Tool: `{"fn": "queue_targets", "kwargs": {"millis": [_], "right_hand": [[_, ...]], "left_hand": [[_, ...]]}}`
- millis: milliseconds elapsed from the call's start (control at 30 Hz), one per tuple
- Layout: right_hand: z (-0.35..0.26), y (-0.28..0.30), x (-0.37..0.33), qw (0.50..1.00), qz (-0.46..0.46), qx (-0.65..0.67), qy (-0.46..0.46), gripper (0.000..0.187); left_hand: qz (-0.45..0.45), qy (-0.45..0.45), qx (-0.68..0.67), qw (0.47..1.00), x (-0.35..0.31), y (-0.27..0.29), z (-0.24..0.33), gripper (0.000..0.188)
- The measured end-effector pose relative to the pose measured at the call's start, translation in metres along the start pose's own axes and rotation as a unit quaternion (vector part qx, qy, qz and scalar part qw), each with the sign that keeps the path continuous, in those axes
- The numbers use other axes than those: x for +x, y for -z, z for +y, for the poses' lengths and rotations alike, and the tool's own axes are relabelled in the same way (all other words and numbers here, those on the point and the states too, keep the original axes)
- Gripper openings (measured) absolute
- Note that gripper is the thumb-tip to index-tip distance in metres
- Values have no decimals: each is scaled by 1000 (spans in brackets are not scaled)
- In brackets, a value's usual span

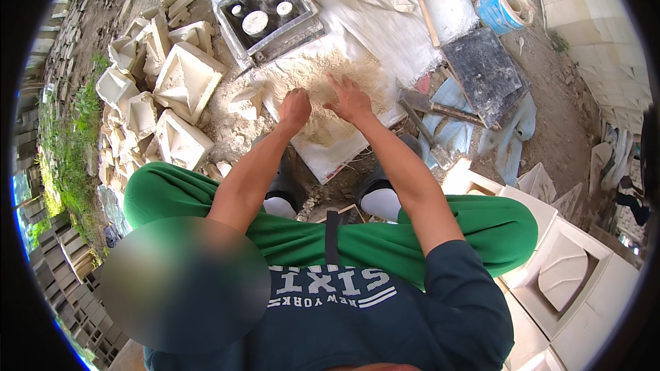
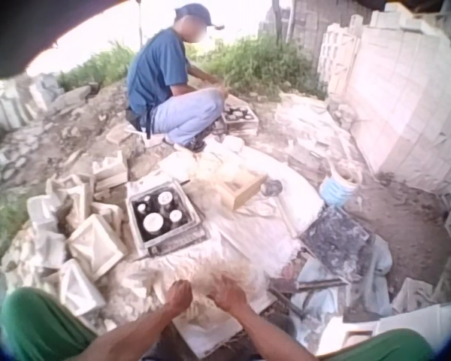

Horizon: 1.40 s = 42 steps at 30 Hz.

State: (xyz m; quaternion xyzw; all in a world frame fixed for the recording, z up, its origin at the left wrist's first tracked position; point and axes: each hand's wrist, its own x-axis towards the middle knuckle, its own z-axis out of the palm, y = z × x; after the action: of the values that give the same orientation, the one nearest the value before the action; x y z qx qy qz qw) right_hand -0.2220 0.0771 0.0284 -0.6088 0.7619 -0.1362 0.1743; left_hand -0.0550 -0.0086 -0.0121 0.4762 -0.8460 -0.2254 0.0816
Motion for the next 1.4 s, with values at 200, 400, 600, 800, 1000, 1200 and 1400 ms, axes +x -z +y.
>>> {"fn": "queue_targets", "kwargs": {"millis": [200,400,600,800,1000,1200,1400], "right_hand": [[-23,-27,35,995,-50,-82,-19,47],[-5,-27,62,995,-77,-36,49,18],[33,26,73,978,-147,144,29,35],[-4,30,24,984,-161,-73,7,68],[-2,-35,22,986,-71,-151,-28,55],[5,-15,55,990,-130,-54,20,35],[39,19,68,987,-147,52,38,45]], "left_hand": [[-94,102,11,990,-12,16,11,31],[-79,159,-30,984,-8,23,11,31],[8,125,-81,989,-10,4,-2,33],[48,14,-132,990,-25,-18,-16,51],[12,-22,-106,994,-24,-9,14,46],[-56,25,-55,997,-15,-8,-7,21],[2,88,-104,991,-11,-5,8,17]]}}
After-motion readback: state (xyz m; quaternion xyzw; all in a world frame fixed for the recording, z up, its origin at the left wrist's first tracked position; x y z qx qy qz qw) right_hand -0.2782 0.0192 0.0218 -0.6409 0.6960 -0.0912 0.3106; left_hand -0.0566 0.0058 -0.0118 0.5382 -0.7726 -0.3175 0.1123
